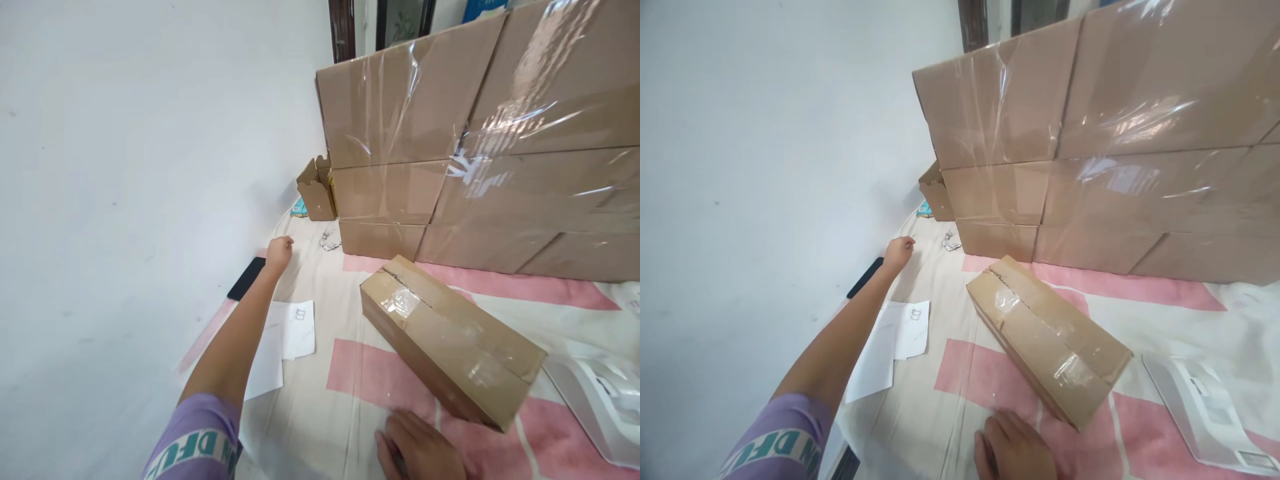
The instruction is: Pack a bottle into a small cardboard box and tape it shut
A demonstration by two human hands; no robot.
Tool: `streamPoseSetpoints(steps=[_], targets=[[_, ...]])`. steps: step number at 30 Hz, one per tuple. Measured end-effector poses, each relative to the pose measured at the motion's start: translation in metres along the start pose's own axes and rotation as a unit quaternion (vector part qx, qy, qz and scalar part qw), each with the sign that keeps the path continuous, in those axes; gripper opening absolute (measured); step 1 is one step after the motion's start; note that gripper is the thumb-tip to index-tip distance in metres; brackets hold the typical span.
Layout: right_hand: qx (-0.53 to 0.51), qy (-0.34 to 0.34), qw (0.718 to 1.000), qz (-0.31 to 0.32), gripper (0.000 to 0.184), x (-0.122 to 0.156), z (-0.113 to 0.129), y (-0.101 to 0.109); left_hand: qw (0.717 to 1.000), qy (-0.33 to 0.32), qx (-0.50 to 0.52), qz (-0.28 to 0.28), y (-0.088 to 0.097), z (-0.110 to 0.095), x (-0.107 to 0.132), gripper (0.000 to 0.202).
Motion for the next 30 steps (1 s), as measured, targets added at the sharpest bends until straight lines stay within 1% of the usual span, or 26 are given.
streamPoseSetpoints(steps=[1,2,5,7,9,13,17,20,22,24,26,27,28,29,30], targets=[[0.001,0.009,1.0,0.0,0.026,0.0,-0.001,0.0,0.999,-0.017,0.024,-0.012,-0.004,-0.013,-0.005,0.014],[0.004,0.015,1.0,0.002,0.026,0.0,-0.001,-0.001,0.998,-0.034,0.05,-0.023,-0.009,-0.027,-0.011,0.018],[0.015,0.022,1.0,0.007,0.026,-0.001,-0.003,-0.001,0.987,-0.079,0.133,-0.041,-0.023,-0.066,-0.024,0.038],[0.012,0.016,1.0,0.008,0.027,-0.001,-0.002,0.0,0.978,-0.101,0.179,-0.041,-0.03,-0.086,-0.027,0.042],[-0.004,0.009,1.0,0.005,0.026,-0.002,-0.001,0.004,0.97,-0.114,0.209,-0.039,-0.035,-0.098,-0.023,0.037],[-0.054,-0.001,0.999,-0.005,0.026,-0.002,0.005,0.014,0.964,-0.127,0.227,-0.045,-0.037,-0.105,-0.006,0.029],[-0.094,-0.02,0.995,-0.001,0.026,0.0,0.008,0.019,0.967,-0.134,0.206,-0.073,-0.036,-0.106,0.007,0.024],[-0.11,-0.026,0.994,0.007,0.027,0.002,0.007,0.019,0.971,-0.131,0.185,-0.08,-0.033,-0.106,0.013,0.021],[-0.117,-0.029,0.993,0.01,0.027,0.001,0.007,0.018,0.974,-0.132,0.168,-0.071,-0.028,-0.107,0.016,0.016],[-0.123,-0.027,0.992,0.013,0.027,0.001,0.008,0.018,0.978,-0.137,0.152,-0.051,-0.023,-0.109,0.019,0.012],[-0.131,-0.019,0.991,0.014,0.027,0.003,0.01,0.02,0.979,-0.143,0.144,-0.023,-0.018,-0.111,0.021,0.017],[-0.142,-0.008,0.99,0.008,0.027,0.005,0.011,0.023,0.979,-0.146,0.142,-0.011,-0.016,-0.113,0.022,0.021],[-0.154,0.003,0.988,-0.013,0.024,0.009,0.011,0.028,0.979,-0.147,0.14,-0.004,-0.014,-0.114,0.023,0.025],[-0.162,0.008,0.986,-0.049,0.019,0.015,0.01,0.036,0.979,-0.148,0.137,-0.002,-0.013,-0.115,0.023,0.028],[-0.159,0.001,0.982,-0.104,0.012,0.021,0.006,0.046,0.98,-0.149,0.133,-0.007,-0.012,-0.115,0.024,0.031]])
Point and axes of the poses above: each hand's wrist, its own x-axis away from the middle knuckle, its own y-axis out of the back of the hand, z = x × y, the point moved 3 cm from there along -x, towards the middle knuckle, and after that the axes turned 13 degrees about z, right-handed, at the moved point
